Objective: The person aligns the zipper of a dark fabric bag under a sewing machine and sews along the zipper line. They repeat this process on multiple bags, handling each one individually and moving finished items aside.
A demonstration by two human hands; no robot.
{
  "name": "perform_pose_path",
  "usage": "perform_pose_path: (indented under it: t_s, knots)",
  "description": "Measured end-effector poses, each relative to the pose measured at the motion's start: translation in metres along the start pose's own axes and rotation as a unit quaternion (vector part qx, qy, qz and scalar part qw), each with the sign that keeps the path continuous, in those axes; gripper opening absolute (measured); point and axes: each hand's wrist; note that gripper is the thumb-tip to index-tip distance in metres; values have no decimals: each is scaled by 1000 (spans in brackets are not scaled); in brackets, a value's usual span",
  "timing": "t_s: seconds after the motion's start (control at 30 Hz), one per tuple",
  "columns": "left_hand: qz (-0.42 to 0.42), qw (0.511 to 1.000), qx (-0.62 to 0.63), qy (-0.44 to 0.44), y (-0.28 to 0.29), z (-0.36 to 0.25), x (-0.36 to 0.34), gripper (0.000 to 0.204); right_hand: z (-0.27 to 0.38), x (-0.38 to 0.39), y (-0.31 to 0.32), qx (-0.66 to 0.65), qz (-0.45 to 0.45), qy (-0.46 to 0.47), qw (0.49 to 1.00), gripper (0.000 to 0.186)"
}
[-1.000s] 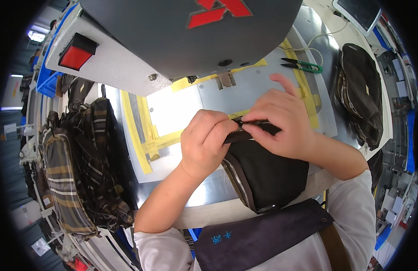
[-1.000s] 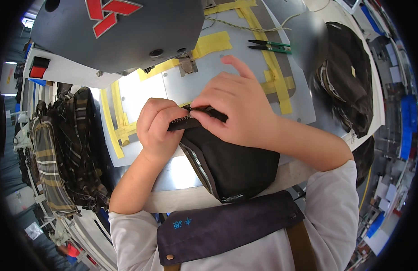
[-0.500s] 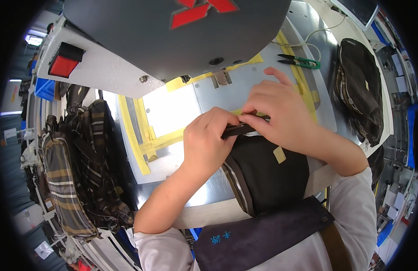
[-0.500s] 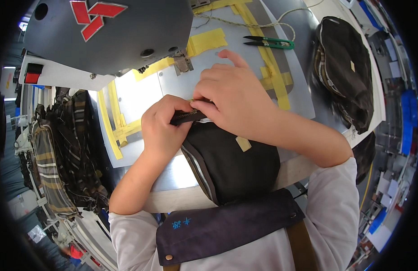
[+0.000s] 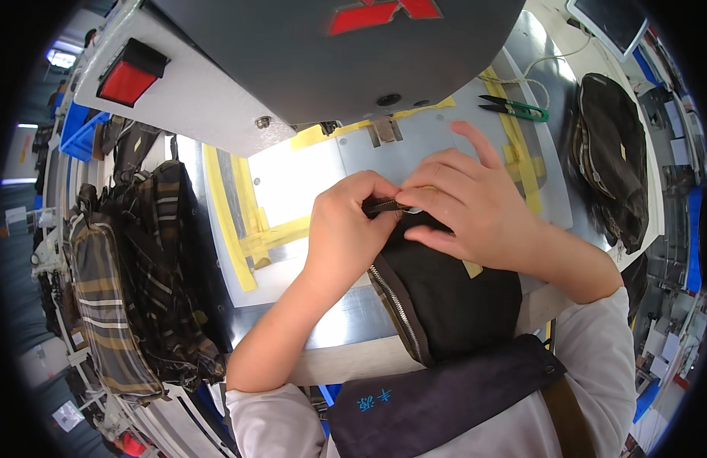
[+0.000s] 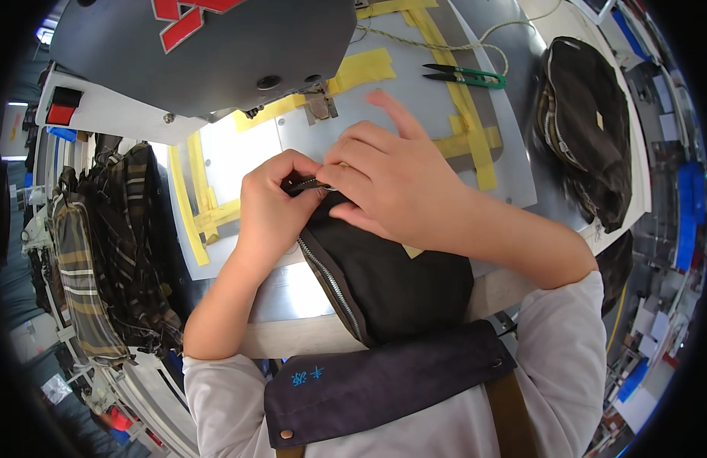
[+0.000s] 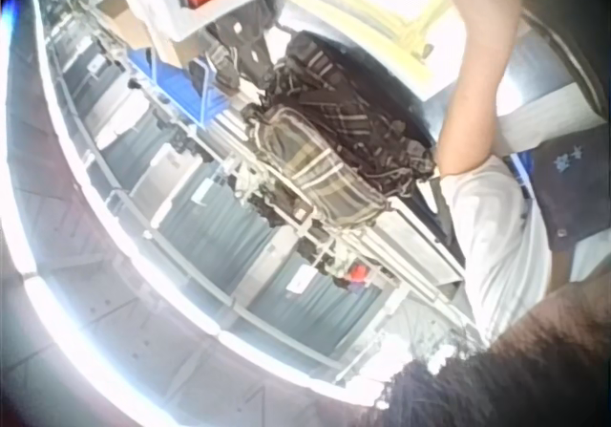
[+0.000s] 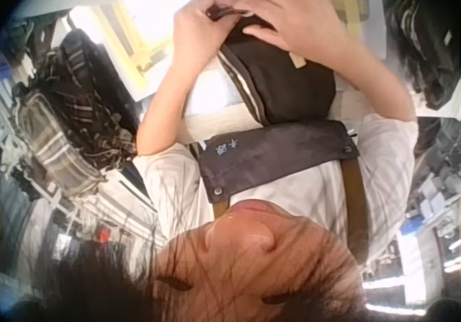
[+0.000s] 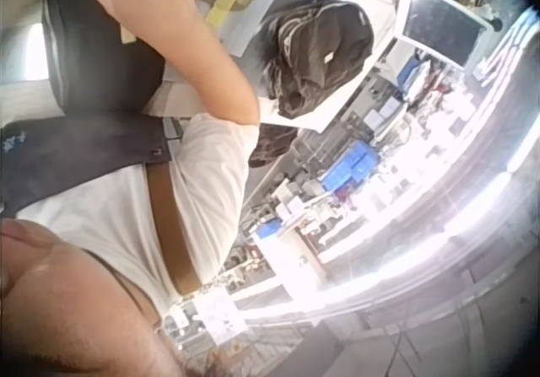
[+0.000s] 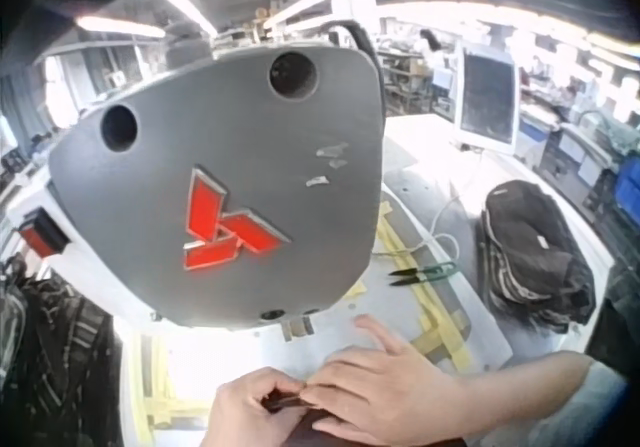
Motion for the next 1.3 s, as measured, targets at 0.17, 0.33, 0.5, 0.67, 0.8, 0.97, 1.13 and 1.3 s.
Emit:
perform_pose_path:
  t_s: [0.17,0.33,0.5,0.67,0.8,0.97,1.13,1.3]
  knots:
    - [23,1000,4,-7,0,2,-1,13,-11,-1,1,-45,66,-54,995,18]
    - [70,997,1,-37,12,-6,-4,12,-23,-1,3,-165,100,-149,970,15]
    - [86,996,29,-5,14,-3,-6,14,-22,-8,2,-97,65,-51,992,20]
    - [109,994,12,2,12,3,-6,14,-24,-12,0,-55,75,47,995,22]
    - [102,995,23,-6,10,2,-6,14,-29,-14,3,-131,111,-24,985,18]
    - [101,994,17,-26,12,6,-7,17,-30,-6,3,-197,101,-79,972,14]
    - [98,994,16,-43,13,1,-7,18,-27,-9,3,-256,88,-175,947,15]
    - [88,993,61,-41,10,5,-6,18,-24,-8,2,-269,71,-195,941,14]
Point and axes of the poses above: each hand's wrist, its own x-axis away from the middle knuckle, its own y-axis out of the back of the hand, z = x × y, and after that the axes turned 3 degrees about -y, right-handed
